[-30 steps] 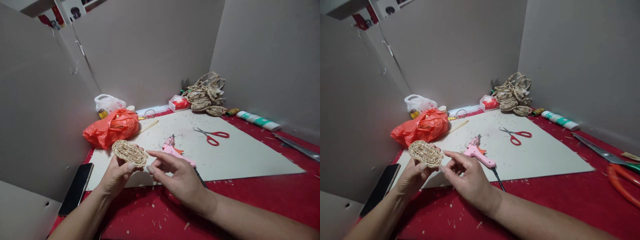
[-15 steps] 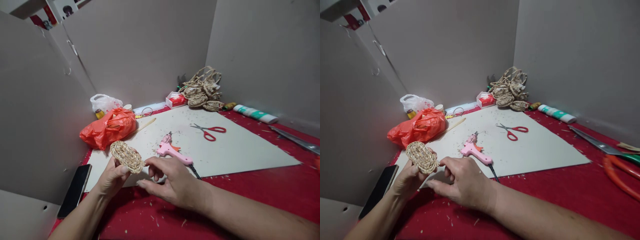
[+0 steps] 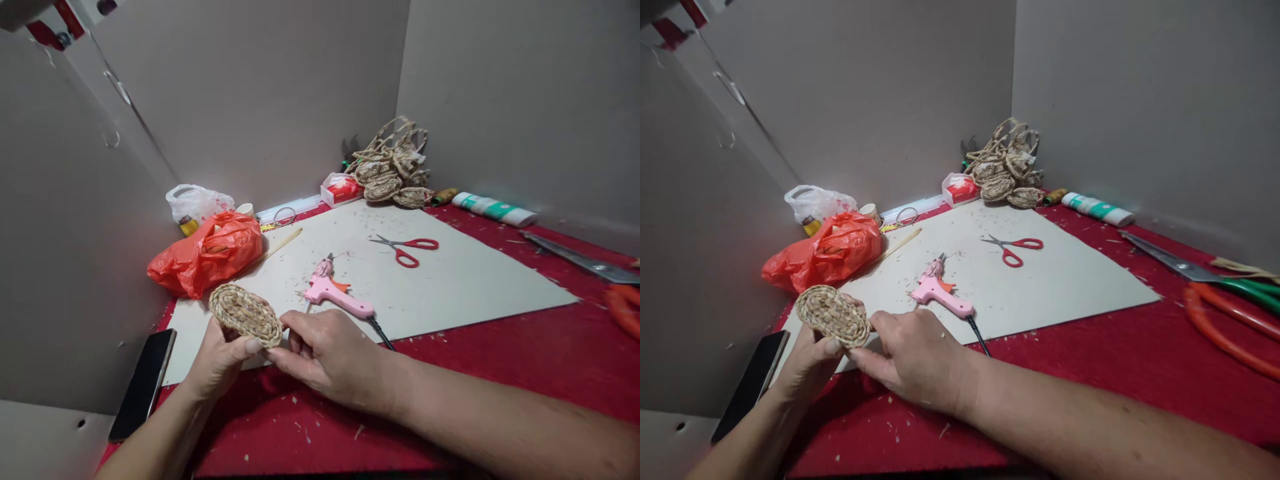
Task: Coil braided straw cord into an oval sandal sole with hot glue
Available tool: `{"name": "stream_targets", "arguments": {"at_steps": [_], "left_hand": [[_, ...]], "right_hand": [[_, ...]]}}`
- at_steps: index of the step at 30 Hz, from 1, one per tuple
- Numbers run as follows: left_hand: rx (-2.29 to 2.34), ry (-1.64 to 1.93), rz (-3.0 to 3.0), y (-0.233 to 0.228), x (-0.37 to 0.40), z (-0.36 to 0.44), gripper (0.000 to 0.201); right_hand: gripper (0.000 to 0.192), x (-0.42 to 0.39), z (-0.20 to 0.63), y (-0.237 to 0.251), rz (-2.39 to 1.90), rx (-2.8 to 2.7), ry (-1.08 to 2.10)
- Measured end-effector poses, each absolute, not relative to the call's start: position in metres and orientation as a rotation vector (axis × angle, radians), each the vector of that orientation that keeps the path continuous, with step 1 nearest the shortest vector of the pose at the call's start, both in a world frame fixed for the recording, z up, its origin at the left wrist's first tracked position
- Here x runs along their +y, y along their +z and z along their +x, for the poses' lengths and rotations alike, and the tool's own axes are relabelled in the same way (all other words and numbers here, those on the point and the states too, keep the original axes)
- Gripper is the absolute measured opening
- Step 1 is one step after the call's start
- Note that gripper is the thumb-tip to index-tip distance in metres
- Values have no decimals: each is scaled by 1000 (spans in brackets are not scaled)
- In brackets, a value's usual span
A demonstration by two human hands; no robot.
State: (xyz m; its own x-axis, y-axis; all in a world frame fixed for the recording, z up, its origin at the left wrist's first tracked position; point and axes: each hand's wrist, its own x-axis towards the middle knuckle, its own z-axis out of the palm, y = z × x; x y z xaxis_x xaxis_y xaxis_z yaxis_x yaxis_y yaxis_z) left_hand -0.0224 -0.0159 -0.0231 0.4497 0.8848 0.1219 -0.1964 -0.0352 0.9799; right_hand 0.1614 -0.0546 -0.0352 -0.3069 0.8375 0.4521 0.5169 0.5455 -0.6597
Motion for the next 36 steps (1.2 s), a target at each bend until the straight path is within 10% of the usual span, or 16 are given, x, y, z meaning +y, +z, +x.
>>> {"name": "stream_targets", "arguments": {"at_steps": [11,20,36], "left_hand": [[679,967,1149,-19,-14,-21,43],[758,1077,943,-13,-2,-20,33],[852,1247,517,-19,19,-26,20]], "right_hand": [[26,-51,168,-35,-1124,-2016,436],[39,-19,214,-12,-1979,-2296,-117],[41,2,233,-15,-1912,-2019,700]]}}
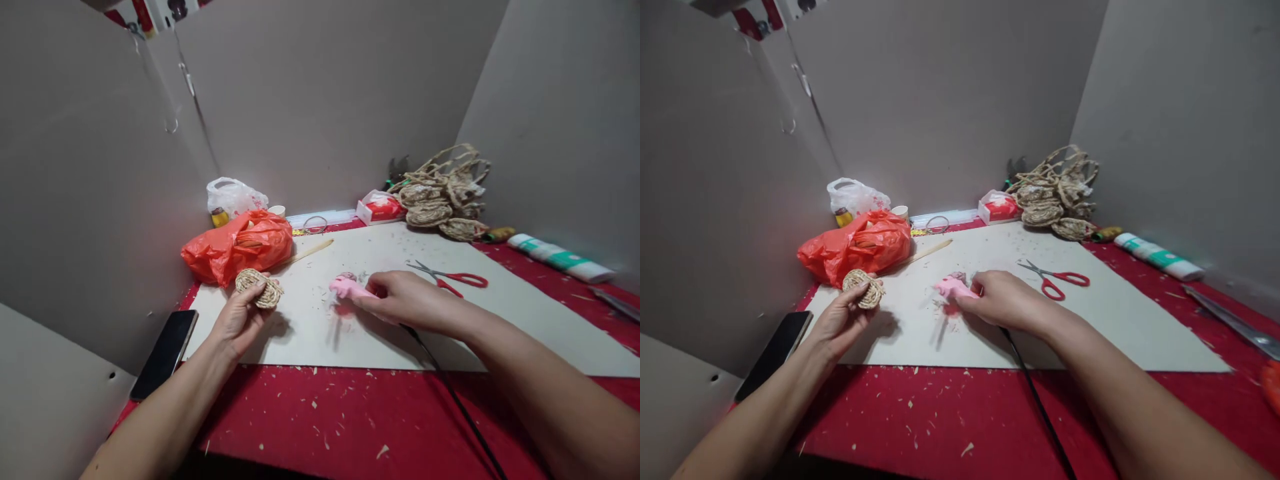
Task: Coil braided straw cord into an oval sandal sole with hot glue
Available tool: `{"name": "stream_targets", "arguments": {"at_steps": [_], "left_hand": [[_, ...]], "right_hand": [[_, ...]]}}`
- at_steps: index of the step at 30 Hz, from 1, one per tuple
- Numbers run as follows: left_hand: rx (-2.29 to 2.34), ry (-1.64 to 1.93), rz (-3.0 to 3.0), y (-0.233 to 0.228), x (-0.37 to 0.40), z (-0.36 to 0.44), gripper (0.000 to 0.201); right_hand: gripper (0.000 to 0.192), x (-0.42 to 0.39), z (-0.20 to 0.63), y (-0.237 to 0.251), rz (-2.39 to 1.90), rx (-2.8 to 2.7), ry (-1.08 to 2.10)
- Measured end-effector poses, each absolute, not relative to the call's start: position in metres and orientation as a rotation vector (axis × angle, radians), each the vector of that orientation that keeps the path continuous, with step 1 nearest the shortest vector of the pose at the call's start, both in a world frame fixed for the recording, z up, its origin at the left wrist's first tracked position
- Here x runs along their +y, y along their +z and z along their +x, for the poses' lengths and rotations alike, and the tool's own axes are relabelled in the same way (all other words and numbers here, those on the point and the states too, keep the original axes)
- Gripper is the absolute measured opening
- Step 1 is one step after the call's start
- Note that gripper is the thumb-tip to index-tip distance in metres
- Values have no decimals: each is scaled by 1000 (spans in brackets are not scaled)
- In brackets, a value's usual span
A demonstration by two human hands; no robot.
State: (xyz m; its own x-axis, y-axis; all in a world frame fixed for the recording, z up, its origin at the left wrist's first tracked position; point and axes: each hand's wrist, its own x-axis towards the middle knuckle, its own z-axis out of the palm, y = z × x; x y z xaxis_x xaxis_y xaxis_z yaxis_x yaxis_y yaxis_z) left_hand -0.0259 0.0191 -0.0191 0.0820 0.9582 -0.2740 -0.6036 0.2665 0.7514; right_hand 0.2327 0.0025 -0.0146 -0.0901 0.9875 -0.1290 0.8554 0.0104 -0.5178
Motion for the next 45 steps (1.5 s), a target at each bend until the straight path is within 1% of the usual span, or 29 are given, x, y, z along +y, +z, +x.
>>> {"name": "stream_targets", "arguments": {"at_steps": [3,4,6,7,9,12,14,19,23,31,41,45], "left_hand": [[824,1267,468,-18,21,-27,15],[816,1274,454,-18,20,-27,14],[806,1280,432,-16,19,-27,13],[807,1281,423,-16,19,-27,13],[816,1286,411,-15,17,-27,13],[818,1291,397,-15,16,-26,15],[810,1291,389,-15,15,-26,17],[782,1270,392,-19,14,-26,18],[783,1253,399,-19,11,-25,18],[792,1245,410,-20,9,-23,14],[781,1214,415,-21,9,-23,13],[799,1196,412,-22,8,-22,13]], "right_hand": [[40,-2,235,-7,-1470,-1717,1183],[40,-4,234,-7,-1301,-1602,1283],[43,-12,228,-8,-1040,-1460,1356],[43,-17,223,-10,-976,-1447,1366],[44,-27,210,-14,-1007,-1510,1382],[53,-42,192,-19,-1166,-1630,1220],[53,-48,184,-19,-1203,-1710,1057],[36,-52,175,-23,-1167,-1897,685],[27,-51,173,-30,-1145,-2015,511],[35,-49,171,-31,-1129,-2094,407],[30,-48,172,-33,-1187,-2056,431],[31,-48,172,-35,-1182,-2048,433]]}}
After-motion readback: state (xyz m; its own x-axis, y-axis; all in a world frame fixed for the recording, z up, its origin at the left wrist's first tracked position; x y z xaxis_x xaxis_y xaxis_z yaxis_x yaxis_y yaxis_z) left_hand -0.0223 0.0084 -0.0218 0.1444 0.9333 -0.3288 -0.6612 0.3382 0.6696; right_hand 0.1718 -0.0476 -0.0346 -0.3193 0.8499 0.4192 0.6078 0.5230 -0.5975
